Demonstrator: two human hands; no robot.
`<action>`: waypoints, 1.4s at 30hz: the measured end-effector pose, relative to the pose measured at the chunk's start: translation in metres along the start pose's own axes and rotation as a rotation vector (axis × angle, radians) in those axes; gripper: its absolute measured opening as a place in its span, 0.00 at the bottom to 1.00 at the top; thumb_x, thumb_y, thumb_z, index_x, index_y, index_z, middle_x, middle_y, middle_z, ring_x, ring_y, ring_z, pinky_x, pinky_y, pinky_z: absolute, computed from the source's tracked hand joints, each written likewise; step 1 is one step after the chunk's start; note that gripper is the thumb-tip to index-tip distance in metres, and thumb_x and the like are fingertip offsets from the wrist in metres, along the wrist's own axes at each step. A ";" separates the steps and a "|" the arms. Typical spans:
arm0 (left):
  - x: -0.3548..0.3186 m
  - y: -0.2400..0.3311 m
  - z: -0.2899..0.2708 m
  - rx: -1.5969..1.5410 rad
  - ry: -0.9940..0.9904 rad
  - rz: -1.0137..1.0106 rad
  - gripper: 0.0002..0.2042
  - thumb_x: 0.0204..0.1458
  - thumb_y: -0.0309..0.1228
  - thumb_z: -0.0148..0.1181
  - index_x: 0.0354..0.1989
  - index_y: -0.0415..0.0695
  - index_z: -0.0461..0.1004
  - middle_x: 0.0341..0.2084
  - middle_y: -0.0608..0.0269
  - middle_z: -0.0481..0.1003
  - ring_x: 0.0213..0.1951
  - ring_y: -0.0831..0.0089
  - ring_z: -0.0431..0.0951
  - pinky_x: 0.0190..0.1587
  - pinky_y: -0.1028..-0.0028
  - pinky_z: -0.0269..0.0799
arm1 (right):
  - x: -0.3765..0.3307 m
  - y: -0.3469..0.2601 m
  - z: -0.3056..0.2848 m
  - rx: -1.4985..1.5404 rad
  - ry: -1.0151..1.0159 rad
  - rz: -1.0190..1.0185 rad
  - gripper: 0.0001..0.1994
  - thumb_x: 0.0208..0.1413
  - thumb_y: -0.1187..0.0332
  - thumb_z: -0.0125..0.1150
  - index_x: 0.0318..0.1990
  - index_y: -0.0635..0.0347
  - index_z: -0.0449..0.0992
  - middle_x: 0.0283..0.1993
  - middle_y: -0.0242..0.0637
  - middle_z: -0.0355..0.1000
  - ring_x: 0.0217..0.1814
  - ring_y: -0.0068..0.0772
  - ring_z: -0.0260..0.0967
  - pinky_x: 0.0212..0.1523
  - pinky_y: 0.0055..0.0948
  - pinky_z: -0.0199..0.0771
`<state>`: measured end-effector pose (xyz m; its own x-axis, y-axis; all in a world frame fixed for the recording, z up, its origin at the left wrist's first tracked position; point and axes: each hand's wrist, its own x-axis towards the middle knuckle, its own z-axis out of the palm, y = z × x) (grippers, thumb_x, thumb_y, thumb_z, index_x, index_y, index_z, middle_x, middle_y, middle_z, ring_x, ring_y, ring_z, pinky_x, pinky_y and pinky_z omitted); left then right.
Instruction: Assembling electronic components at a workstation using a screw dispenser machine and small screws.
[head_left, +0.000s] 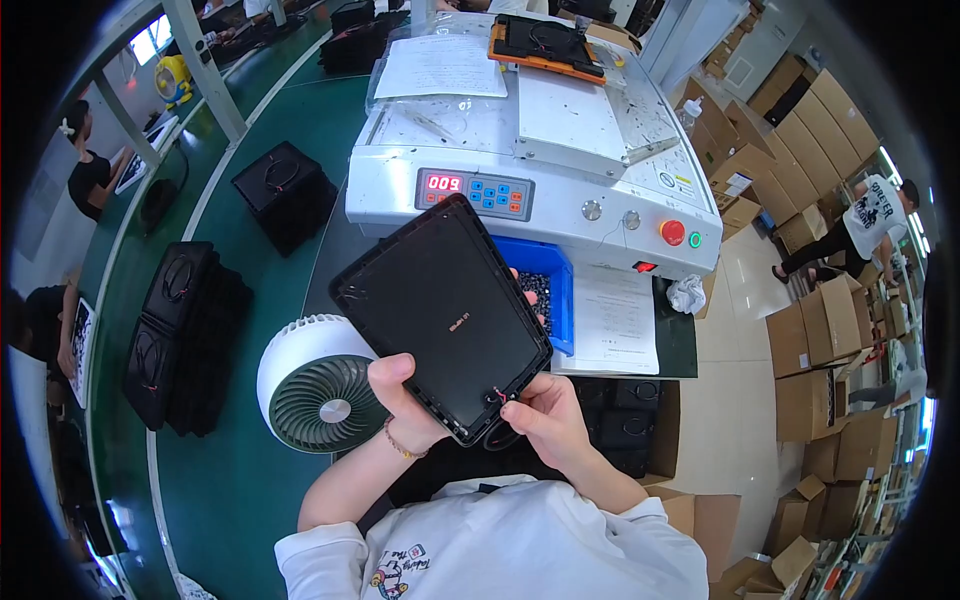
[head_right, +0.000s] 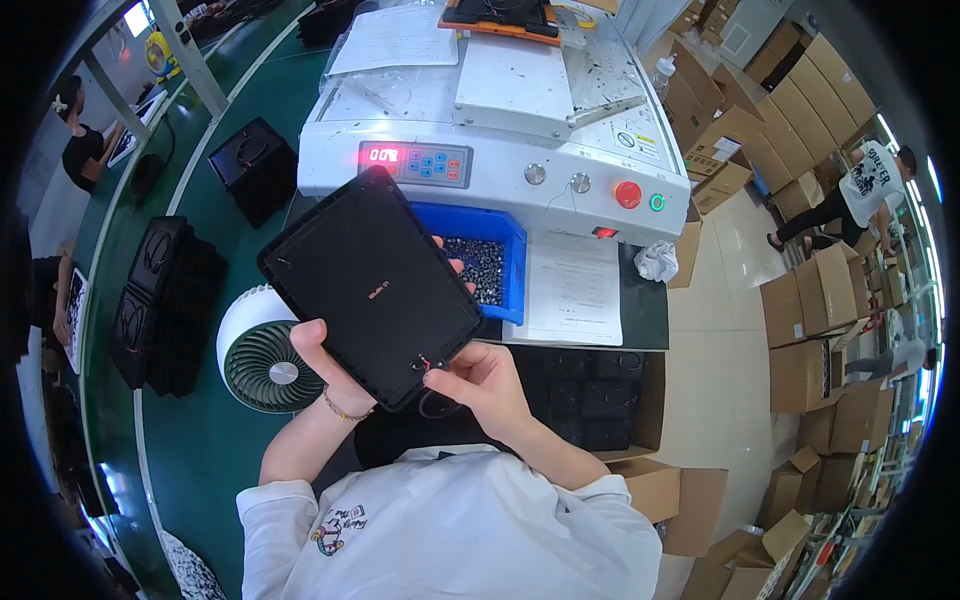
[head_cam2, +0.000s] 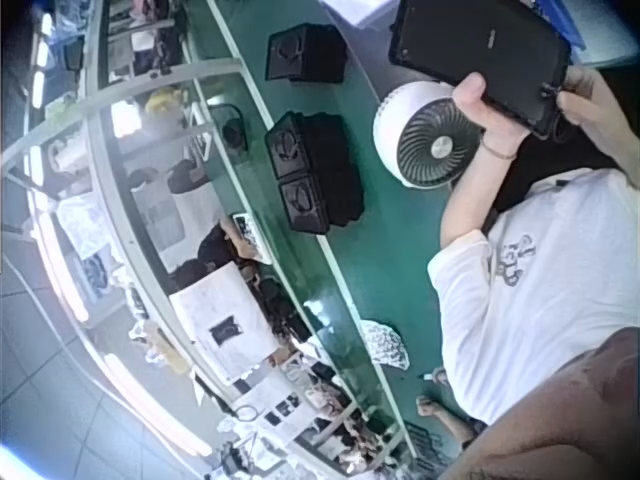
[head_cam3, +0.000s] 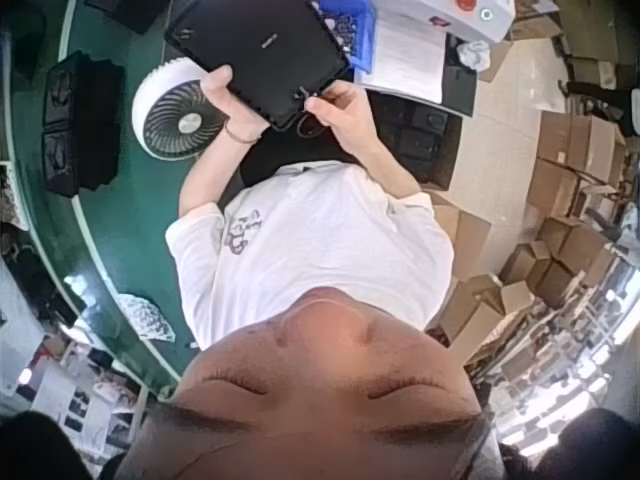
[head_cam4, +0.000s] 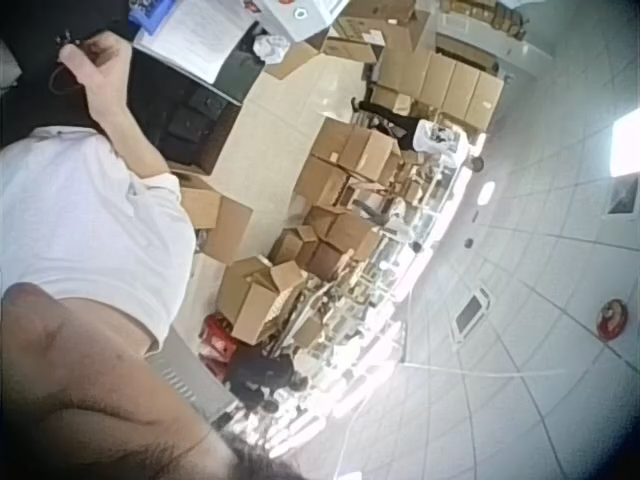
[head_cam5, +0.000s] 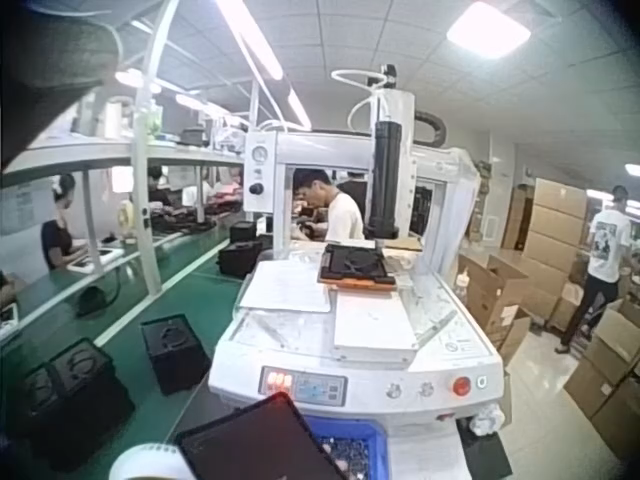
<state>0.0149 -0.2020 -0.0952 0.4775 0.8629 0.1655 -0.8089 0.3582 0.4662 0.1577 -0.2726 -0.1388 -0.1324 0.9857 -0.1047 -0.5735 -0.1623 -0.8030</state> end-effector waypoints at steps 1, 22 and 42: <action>0.000 -0.002 -0.003 0.081 -0.007 -0.007 0.51 0.40 0.60 0.50 0.70 0.39 0.47 0.63 0.46 0.59 0.64 0.51 0.63 0.64 0.54 0.62 | 0.000 0.001 0.000 -0.004 0.005 0.001 0.09 0.49 0.77 0.69 0.39 0.66 0.79 0.36 0.37 0.78 0.36 0.23 0.75 0.39 0.22 0.74; -0.014 0.017 0.008 -0.051 -0.004 0.027 0.46 0.43 0.55 0.49 0.68 0.34 0.50 0.61 0.41 0.62 0.63 0.52 0.64 0.64 0.57 0.62 | 0.006 0.011 -0.005 -0.054 -0.178 -0.146 0.14 0.46 0.78 0.70 0.41 0.71 0.77 0.42 0.43 0.76 0.41 0.33 0.76 0.41 0.29 0.77; -0.521 0.056 -0.015 0.086 1.317 0.995 0.33 0.60 0.56 0.45 0.58 0.35 0.67 0.54 0.50 0.72 0.54 0.59 0.74 0.58 0.63 0.67 | 0.034 -0.031 -0.079 -0.059 -0.151 -0.450 0.19 0.69 0.53 0.42 0.31 0.58 0.61 0.30 0.34 0.53 0.29 0.22 0.51 0.30 0.23 0.52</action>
<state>-0.2845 -0.6258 -0.1686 -0.8200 0.4339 -0.3734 -0.5588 -0.4654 0.6864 0.2346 -0.2303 -0.1636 0.0006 0.9390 0.3440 -0.5541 0.2867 -0.7815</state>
